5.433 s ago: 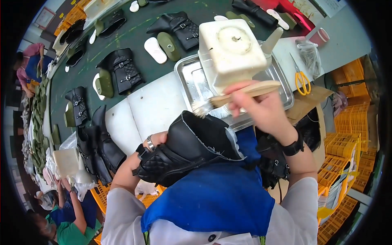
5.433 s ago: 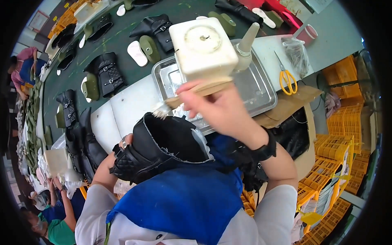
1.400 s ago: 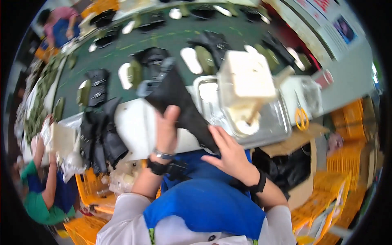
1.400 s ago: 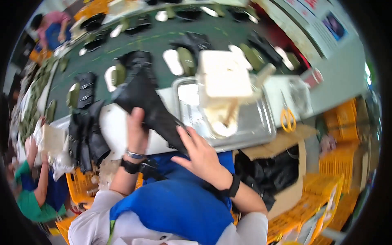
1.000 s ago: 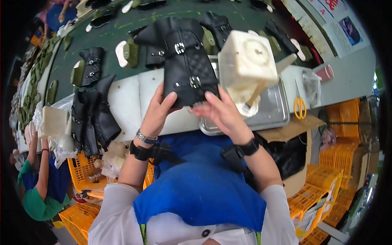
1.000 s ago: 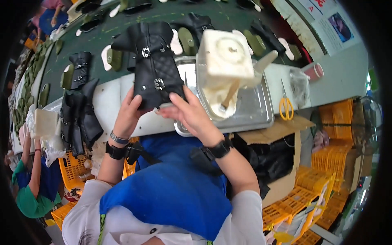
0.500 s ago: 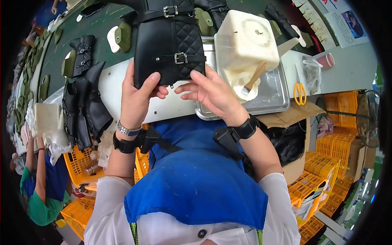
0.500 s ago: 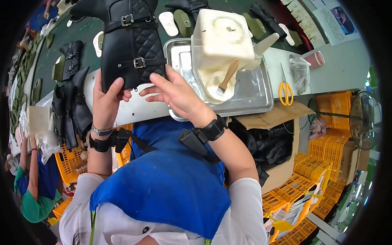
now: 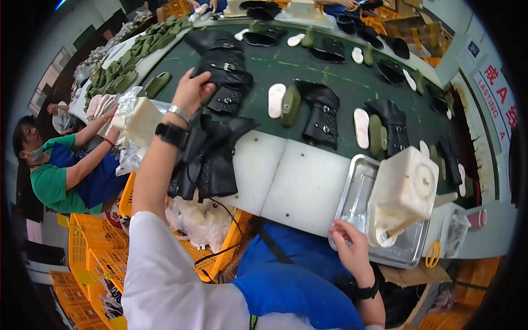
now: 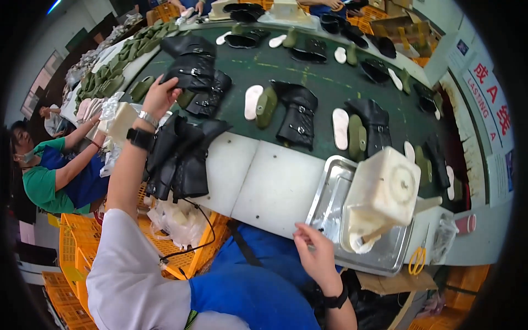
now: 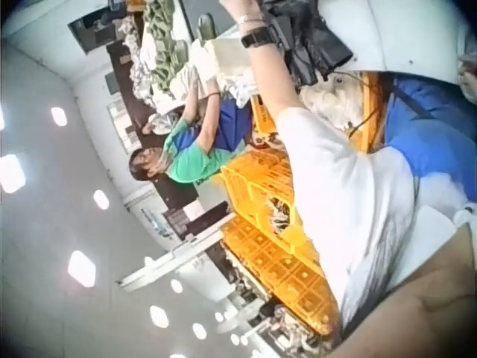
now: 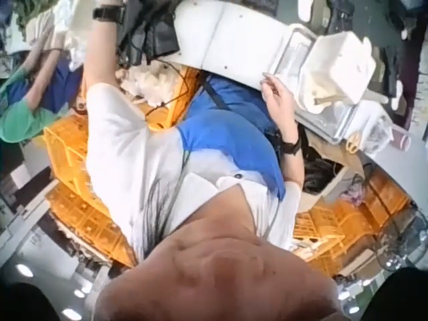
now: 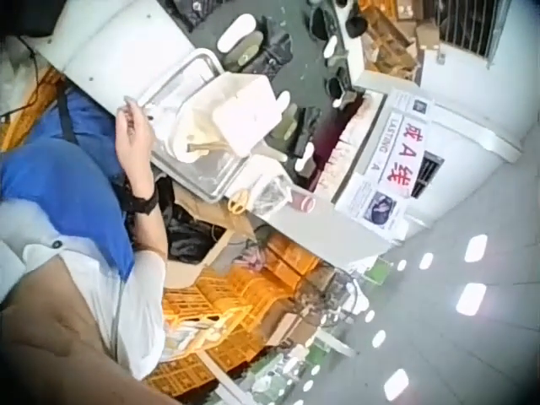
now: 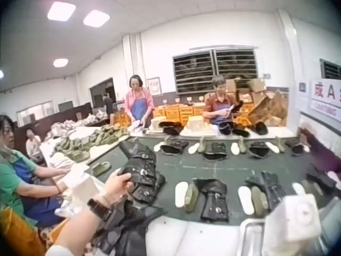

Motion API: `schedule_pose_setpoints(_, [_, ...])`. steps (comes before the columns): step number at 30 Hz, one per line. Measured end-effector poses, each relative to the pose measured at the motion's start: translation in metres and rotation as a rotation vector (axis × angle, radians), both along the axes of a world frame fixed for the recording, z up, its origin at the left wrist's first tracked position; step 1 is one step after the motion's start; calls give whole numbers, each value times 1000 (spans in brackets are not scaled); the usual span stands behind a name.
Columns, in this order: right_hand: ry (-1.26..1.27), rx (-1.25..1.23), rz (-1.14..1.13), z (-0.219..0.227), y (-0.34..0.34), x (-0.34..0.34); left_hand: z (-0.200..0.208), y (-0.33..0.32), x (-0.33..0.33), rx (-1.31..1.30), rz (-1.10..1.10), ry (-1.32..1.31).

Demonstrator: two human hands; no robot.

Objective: Apply adhesive to shoe uppers and trim excess material using scissors.

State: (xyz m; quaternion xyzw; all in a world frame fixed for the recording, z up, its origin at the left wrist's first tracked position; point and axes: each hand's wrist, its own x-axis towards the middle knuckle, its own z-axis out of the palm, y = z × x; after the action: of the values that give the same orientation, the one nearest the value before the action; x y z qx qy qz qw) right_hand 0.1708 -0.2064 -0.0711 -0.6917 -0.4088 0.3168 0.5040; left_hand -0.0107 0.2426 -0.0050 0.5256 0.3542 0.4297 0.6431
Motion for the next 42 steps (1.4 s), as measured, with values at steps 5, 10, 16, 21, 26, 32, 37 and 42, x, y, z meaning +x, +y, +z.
schedule_pose_setpoints(5, [-197,-34,58,5,4,-7,-12,115,-41,-75,217,25])
schedule_pose_setpoints(10, [-149,-128,105,-2,20,-4,-63,192,-54,-224,188,65])
schedule_pose_setpoints(16, [-113,-296,89,8,35,-15,-77,230,-98,-132,509,-120])
schedule_pose_setpoints(21, [-173,-267,125,7,35,-13,-71,212,-95,-202,625,135])
schedule_pose_setpoints(26, [-196,-129,51,18,21,-14,0,92,-20,23,-41,-1])
schedule_pose_setpoints(32, [-278,142,-139,41,-12,0,26,-135,63,405,-958,150])
schedule_pose_setpoints(37, [-222,293,-306,57,-50,-1,-52,-322,103,656,-1579,187])
schedule_pose_setpoints(42, [-216,151,-840,42,-158,3,-71,-445,137,592,-1912,1])
